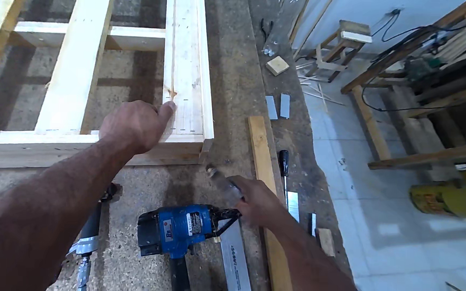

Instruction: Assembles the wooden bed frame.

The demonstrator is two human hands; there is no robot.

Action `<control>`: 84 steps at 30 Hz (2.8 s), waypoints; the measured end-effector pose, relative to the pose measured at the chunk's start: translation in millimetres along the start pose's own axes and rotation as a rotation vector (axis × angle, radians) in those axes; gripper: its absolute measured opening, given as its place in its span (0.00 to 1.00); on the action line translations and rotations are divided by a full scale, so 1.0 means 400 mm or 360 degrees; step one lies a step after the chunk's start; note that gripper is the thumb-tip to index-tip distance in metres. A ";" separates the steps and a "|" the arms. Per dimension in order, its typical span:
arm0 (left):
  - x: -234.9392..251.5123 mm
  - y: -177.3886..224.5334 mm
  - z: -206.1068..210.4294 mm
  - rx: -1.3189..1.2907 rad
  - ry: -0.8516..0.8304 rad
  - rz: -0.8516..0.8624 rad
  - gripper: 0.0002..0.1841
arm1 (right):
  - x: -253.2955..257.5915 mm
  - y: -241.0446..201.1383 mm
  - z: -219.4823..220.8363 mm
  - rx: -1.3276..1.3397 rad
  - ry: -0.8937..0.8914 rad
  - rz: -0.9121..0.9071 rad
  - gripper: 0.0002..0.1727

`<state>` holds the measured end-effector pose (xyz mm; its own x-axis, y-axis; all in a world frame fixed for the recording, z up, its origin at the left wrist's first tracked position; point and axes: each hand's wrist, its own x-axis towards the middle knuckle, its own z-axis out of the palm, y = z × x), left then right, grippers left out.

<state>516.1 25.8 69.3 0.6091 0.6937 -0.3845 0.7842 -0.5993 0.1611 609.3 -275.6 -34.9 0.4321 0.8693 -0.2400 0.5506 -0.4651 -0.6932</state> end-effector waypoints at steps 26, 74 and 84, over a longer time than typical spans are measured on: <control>0.000 -0.002 0.003 0.0015 0.0047 0.0015 0.50 | 0.115 0.026 -0.062 -0.1040 -0.0140 -0.0751 0.18; -0.004 0.004 -0.001 -0.0123 0.0022 -0.0028 0.45 | 0.117 0.036 0.016 -0.0185 0.0304 0.0502 0.21; -0.363 -0.254 0.263 -0.0786 0.0853 0.0302 0.20 | -0.198 -0.132 0.148 -0.0216 0.0188 0.0746 0.34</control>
<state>335.5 -55.9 13.2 0.6144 0.7715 0.1651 0.5453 -0.5665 0.6178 503.8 -310.1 -19.6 0.7286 0.5406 -0.4206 0.3624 -0.8253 -0.4330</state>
